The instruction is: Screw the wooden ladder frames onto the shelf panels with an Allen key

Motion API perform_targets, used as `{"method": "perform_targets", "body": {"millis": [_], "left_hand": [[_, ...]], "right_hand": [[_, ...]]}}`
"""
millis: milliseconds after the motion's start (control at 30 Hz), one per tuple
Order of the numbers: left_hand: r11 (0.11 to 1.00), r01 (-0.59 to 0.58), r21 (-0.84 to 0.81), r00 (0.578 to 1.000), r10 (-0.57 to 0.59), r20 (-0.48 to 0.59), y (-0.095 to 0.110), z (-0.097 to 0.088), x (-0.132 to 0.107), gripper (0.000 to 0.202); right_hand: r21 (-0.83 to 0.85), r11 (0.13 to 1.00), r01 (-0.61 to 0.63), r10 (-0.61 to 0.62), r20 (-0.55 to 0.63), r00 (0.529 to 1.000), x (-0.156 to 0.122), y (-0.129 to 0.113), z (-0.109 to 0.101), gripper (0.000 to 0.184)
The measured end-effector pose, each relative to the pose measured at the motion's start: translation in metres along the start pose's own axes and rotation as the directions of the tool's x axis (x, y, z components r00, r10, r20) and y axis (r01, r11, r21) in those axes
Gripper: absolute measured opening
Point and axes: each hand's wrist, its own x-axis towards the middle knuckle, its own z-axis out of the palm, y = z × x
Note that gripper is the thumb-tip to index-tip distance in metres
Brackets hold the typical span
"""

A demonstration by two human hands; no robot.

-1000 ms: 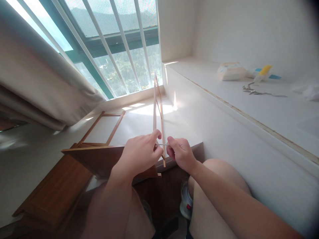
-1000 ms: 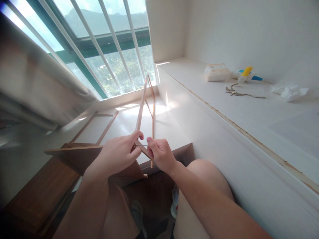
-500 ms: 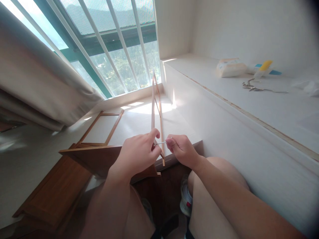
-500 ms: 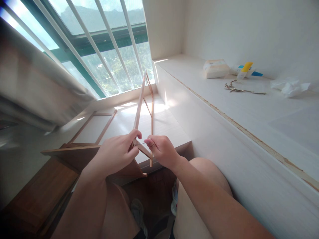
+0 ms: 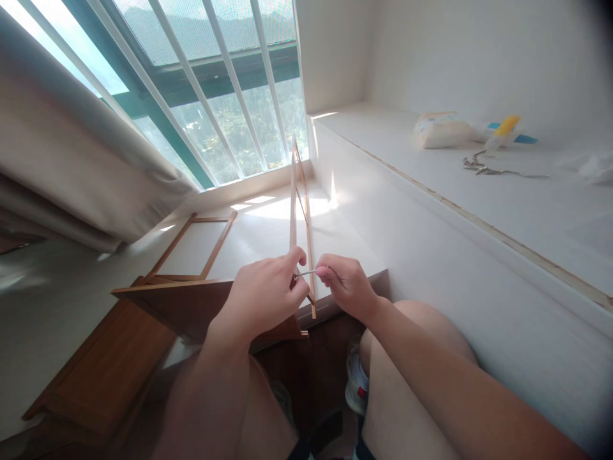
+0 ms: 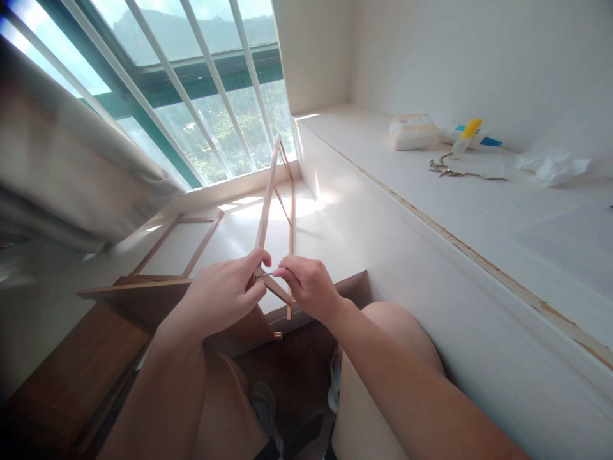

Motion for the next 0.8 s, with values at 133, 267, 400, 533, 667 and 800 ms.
{"method": "perform_targets", "body": {"millis": [133, 267, 400, 533, 667, 800], "left_hand": [[1.0, -0.003, 0.003, 1.0, 0.003, 0.0, 0.0, 0.0, 0.0, 0.02], [1.0, 0.019, 0.003, 1.0, -0.019, 0.008, 0.001, -0.001, 0.0, 0.021], [1.0, 0.015, 0.003, 1.0, -0.015, 0.005, 0.002, -0.002, 0.0, 0.021], [1.0, 0.03, 0.002, 0.999, -0.03, 0.022, 0.003, -0.003, 0.001, 0.022], [1.0, 0.025, -0.001, 1.0, -0.025, 0.012, 0.002, -0.002, 0.001, 0.022], [1.0, 0.001, 0.001, 1.0, -0.001, -0.01, 0.0, 0.0, 0.0, 0.021]], "right_hand": [[-0.072, 0.995, 0.071, -0.071, -0.004, 0.997, 0.0, 0.002, 0.001, 0.031], [-0.111, 0.986, 0.121, -0.122, -0.006, 0.992, -0.001, 0.002, 0.002, 0.029], [-0.095, 0.987, 0.131, -0.133, -0.018, 0.991, -0.001, 0.002, 0.003, 0.028], [-0.038, 0.998, 0.051, -0.052, -0.029, 0.998, -0.003, 0.001, 0.006, 0.035], [0.043, 0.998, -0.043, 0.045, -0.032, 0.998, -0.005, -0.002, 0.01, 0.042], [0.073, 0.991, -0.108, 0.11, -0.022, 0.994, -0.005, -0.007, 0.01, 0.048]]}}
